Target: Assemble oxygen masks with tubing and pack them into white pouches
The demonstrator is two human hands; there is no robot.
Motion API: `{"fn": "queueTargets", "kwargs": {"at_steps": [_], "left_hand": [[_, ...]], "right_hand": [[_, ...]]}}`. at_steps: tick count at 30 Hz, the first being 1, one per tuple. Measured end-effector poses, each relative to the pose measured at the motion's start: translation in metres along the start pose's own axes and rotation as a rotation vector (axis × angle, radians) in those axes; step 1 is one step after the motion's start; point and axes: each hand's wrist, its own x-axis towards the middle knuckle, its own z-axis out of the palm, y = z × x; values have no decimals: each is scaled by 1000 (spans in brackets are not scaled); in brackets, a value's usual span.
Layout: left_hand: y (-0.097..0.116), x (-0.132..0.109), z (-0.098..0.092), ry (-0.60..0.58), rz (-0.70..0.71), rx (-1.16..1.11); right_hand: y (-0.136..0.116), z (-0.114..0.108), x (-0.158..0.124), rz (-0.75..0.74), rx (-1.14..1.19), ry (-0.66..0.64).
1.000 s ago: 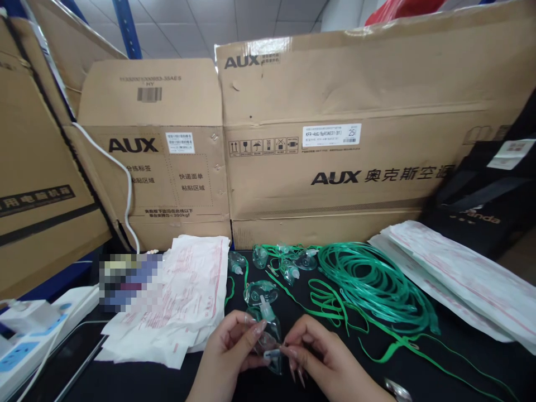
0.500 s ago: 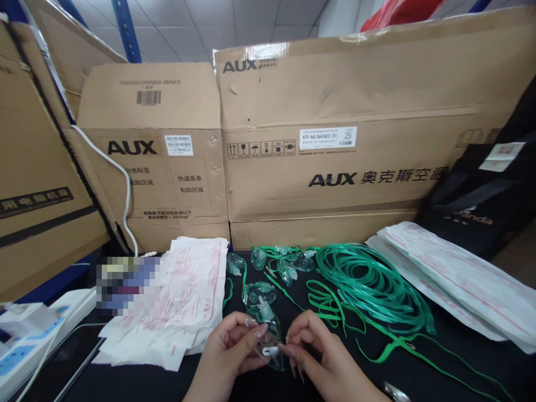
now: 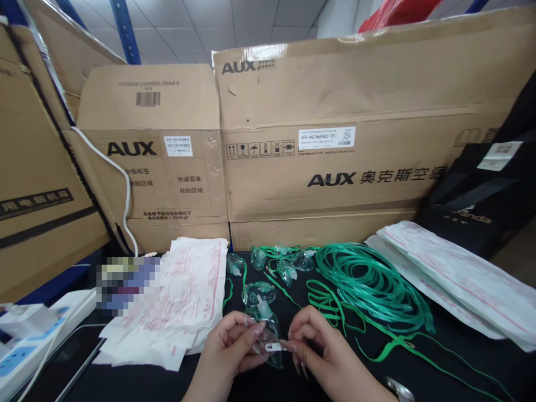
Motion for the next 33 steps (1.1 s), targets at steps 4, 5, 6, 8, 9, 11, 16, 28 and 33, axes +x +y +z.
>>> {"fn": "queueTargets", "kwargs": {"at_steps": [4, 5, 6, 8, 9, 11, 16, 28, 33], "left_hand": [[0, -1, 1, -12, -5, 1], [0, -1, 1, -15, -5, 0], [0, -1, 1, -19, -4, -3], [0, -1, 1, -22, 0, -10], [0, -1, 1, -23, 3, -14], [0, 0, 0, -22, 8, -22], [0, 1, -1, -37, 13, -23], [2, -3, 2, -40, -2, 9], [3, -2, 1, -33, 29, -9]], "right_hand": [[1, 1, -1, 8, -21, -31], [1, 2, -2, 10, -33, -33], [0, 2, -2, 11, -41, -32], [-1, 2, -2, 2, -49, -25], [-1, 2, -2, -3, -53, -20], [-2, 1, -2, -9, -65, -15], [-2, -2, -1, -22, -102, -68], [0, -1, -2, -25, -108, -95], [-1, -1, -2, -49, -120, -46]]}}
